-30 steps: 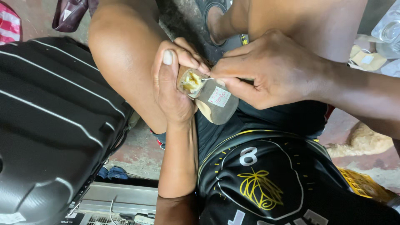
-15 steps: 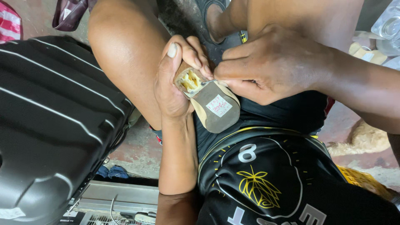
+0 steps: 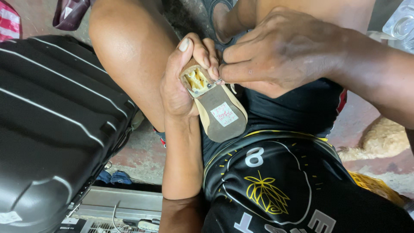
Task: The person sits on the floor and uses a small metal tool to scrape and clean the heel area of a beige shoe. They hold the shoe steady with one hand while working on the heel with the other, focusing on removing material from the heel's surface.
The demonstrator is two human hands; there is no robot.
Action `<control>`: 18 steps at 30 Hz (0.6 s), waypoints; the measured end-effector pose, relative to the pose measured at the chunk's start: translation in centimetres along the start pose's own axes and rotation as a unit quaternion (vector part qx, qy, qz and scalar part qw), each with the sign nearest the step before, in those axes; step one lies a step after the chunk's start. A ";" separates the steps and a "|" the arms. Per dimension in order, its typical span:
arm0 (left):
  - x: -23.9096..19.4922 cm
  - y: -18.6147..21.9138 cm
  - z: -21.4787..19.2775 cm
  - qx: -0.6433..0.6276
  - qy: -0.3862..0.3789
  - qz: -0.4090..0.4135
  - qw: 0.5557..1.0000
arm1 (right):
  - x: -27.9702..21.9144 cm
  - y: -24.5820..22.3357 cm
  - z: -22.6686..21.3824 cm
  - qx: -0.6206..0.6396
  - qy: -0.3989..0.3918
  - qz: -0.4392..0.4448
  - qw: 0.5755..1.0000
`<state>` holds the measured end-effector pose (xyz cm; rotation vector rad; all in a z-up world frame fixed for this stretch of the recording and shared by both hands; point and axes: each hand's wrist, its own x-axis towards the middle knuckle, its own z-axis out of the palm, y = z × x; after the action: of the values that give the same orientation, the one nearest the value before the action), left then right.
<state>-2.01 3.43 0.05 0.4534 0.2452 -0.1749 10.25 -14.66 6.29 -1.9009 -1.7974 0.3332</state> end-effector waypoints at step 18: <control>0.0 -0.2 -0.6 -0.049 -0.022 -0.029 0.998 | 0.0 -0.1 0.1 -0.103 -0.008 -0.023 0.994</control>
<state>-2.21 3.50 -0.54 0.3447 0.2221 -0.2276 10.11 -14.70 6.27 -1.9948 -1.9483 0.1504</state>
